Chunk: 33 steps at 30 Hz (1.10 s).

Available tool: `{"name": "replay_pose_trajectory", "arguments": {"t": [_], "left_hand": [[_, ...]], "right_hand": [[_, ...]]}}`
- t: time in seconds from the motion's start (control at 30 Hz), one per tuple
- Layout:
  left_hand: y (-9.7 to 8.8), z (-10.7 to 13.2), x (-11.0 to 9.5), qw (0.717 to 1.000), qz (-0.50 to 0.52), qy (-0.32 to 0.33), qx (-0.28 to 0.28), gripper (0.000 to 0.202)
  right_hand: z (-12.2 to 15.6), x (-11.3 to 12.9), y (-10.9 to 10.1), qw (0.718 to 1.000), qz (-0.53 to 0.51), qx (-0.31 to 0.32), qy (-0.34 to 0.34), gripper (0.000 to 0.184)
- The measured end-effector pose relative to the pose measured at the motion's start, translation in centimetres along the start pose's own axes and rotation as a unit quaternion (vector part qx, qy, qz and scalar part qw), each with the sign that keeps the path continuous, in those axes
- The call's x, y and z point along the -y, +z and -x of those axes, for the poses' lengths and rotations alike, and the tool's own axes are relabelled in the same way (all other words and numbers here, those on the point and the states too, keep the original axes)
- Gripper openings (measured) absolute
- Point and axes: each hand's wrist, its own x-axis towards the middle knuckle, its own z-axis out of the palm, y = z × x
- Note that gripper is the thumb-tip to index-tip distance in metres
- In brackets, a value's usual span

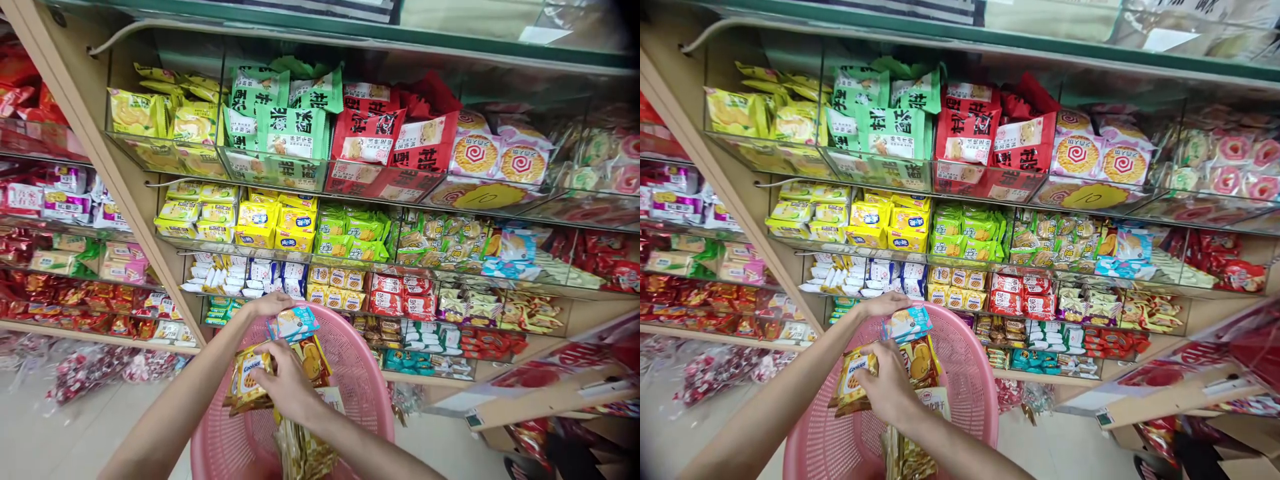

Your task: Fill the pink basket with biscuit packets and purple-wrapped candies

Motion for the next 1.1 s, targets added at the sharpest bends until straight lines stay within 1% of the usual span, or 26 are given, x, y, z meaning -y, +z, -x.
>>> {"name": "replay_pose_trajectory", "arguments": {"t": [0.1, 0.23, 0.4, 0.47, 0.6, 0.67, 0.73, 0.83, 0.93, 1.0, 1.1], "left_hand": [[0.1, 0.0, 0.1, 1.000, 0.009, -0.005, 0.004, 0.054], [0.2, 0.1, 0.0, 1.000, 0.011, -0.010, 0.009, 0.054], [0.2, 0.0, -0.3, 1.000, -0.003, -0.015, 0.014, 0.052], [0.2, -0.2, -0.1, 1.000, -0.007, -0.014, 0.014, 0.052], [0.1, -0.7, 0.4, 1.000, -0.013, -0.011, 0.016, 0.052], [0.0, -0.8, 0.6, 1.000, -0.015, -0.013, 0.015, 0.051], [0.0, -0.9, 0.6, 1.000, -0.015, -0.015, 0.013, 0.052], [0.0, -0.8, 0.5, 1.000, -0.011, -0.013, 0.008, 0.052], [0.0, -0.6, 0.3, 1.000, -0.007, -0.016, 0.007, 0.052], [0.0, -0.6, 0.3, 1.000, -0.004, -0.020, 0.006, 0.053], [0.0, -0.5, 0.4, 1.000, 0.000, -0.024, 0.006, 0.053]], "right_hand": [[-0.2, -0.2, 1.1, 1.000, 0.006, -0.001, 0.006, 0.031], [-0.3, -0.5, 2.0, 0.999, 0.031, 0.009, -0.003, 0.036], [0.0, -0.1, 2.1, 0.996, 0.078, 0.034, 0.007, 0.047], [0.2, 0.1, 1.9, 0.995, 0.094, 0.045, 0.006, 0.056], [0.4, 0.1, 1.9, 0.992, 0.120, 0.046, -0.007, 0.075], [0.4, -0.3, 2.2, 0.989, 0.140, 0.050, -0.005, 0.076], [0.3, -0.7, 2.5, 0.983, 0.176, 0.053, 0.001, 0.074], [0.1, -1.0, 3.0, 0.969, 0.242, 0.045, -0.003, 0.065], [0.4, -0.8, 3.2, 0.949, 0.312, 0.036, -0.021, 0.058], [0.8, -0.3, 3.1, 0.924, 0.376, 0.042, -0.045, 0.055], [1.5, 0.3, 3.2, 0.876, 0.470, 0.061, -0.085, 0.052]]}}
